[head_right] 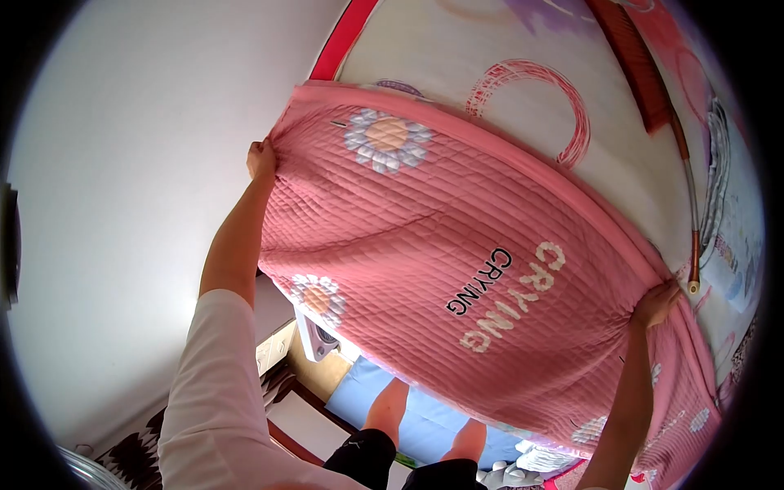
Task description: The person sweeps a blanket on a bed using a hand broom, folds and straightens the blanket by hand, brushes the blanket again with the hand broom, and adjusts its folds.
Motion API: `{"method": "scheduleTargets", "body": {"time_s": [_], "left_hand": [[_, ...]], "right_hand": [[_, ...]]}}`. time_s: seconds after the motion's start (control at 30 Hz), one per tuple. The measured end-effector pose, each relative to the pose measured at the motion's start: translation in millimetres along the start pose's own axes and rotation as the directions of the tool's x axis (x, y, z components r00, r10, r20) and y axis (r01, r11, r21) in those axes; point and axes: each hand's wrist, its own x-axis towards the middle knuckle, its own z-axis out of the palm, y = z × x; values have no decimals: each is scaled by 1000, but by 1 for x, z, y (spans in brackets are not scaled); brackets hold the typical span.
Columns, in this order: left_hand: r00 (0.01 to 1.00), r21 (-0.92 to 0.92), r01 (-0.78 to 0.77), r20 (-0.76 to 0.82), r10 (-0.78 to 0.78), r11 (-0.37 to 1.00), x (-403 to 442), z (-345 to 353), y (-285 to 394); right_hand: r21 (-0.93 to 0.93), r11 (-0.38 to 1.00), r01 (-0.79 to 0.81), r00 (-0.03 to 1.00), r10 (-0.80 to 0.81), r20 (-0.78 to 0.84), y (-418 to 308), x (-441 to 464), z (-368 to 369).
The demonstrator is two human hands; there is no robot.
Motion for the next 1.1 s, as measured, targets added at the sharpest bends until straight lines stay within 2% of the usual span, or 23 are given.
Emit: {"method": "scheduleTargets", "body": {"time_s": [0.07, 0.2, 0.27, 0.3, 0.37, 0.4, 0.47, 0.5, 0.57, 0.6, 0.67, 0.7, 0.77, 0.8, 0.87, 0.9, 0.93, 0.97, 1.0, 1.03, 1.07, 1.1], "left_hand": [[999, 19, -36, -25, 36, 999, -1, -4, -2], [998, -10, -51, 24, 51, 999, -2, -1, 2], [983, -84, -166, -90, 158, 983, -4, 10, -16], [985, -65, -160, -81, 155, 985, -11, 8, -35], [992, -295, -47, 99, 79, 954, -31, -3, -72], [992, -289, -51, 99, 83, 956, -34, -12, -91], [931, -90, -76, 350, 103, 993, -36, -26, -144], [931, -90, -75, 351, 102, 993, -47, -29, -153], [971, -43, -82, 221, 90, 996, -66, -36, -167], [971, -41, -73, 223, 80, 997, -71, -34, -171], [973, -30, -226, -48, 225, 974, -77, -21, -173], [976, -32, -215, -45, 213, 976, -82, -15, -173], [903, -21, -269, -352, 244, 963, -86, -12, -171], [905, -22, -260, -355, 235, 965, -88, -20, -174], [901, -104, -328, -333, 278, 939, -86, -33, -175], [915, -116, -313, -301, 267, 943, -73, -39, -190], [916, -126, -311, -304, 261, 942, -70, -54, -201], [985, -216, -158, -105, 138, 963, -70, -71, -210], [993, -274, 8, 116, 25, 962, -69, -84, -220], [983, -316, 11, 179, 48, 949, -68, -94, -234], [970, -389, 44, 239, 55, 920, -73, -102, -238], [946, -454, 36, 304, 116, 890, -58, -93, -265]], "right_hand": [[12, 999, 32, 999, -32, -19, 0, 1, -4], [18, 995, -97, 993, 96, 73, -22, 2, -22], [32, 990, -136, 984, 131, 123, -27, 5, -25], [29, 994, -109, 989, 106, 101, -27, 4, -26], [45, 997, -67, 996, 64, 66, -25, 3, -25], [45, 996, -72, 995, 69, 72, -25, 2, -22], [33, 994, -103, 993, 100, 70, -22, 3, -20], [27, 996, -89, 994, 87, 61, -19, 3, -16], [9, 998, -63, 997, 63, 50, -8, 2, -7], [-9, 999, -33, 999, 33, 40, -2, 3, -3], [-16, 999, -33, 998, 34, 57, 3, 6, -1], [-27, 998, -50, 996, 52, 70, 0, 9, -5], [1, 999, -44, 995, 44, 87, 8, 14, 4], [5, 999, -35, 996, 35, 86, 16, 18, 10], [-19, 997, 74, 983, -70, 168, 32, 29, 14], [-40, 995, 97, 961, -83, 264, 51, 38, 26], [-43, 994, 100, 963, -86, 254, 78, 46, 46], [157, 982, 101, 962, -137, 236, 103, 53, 70], [343, 934, 103, 961, -183, 210, 117, 59, 71], [325, 928, 183, 958, -243, 153, 91, 50, 28], [447, 875, 183, 969, -238, 69, 93, 36, 17], [458, 870, 183, 970, -237, 62, 72, 12, -23]]}}
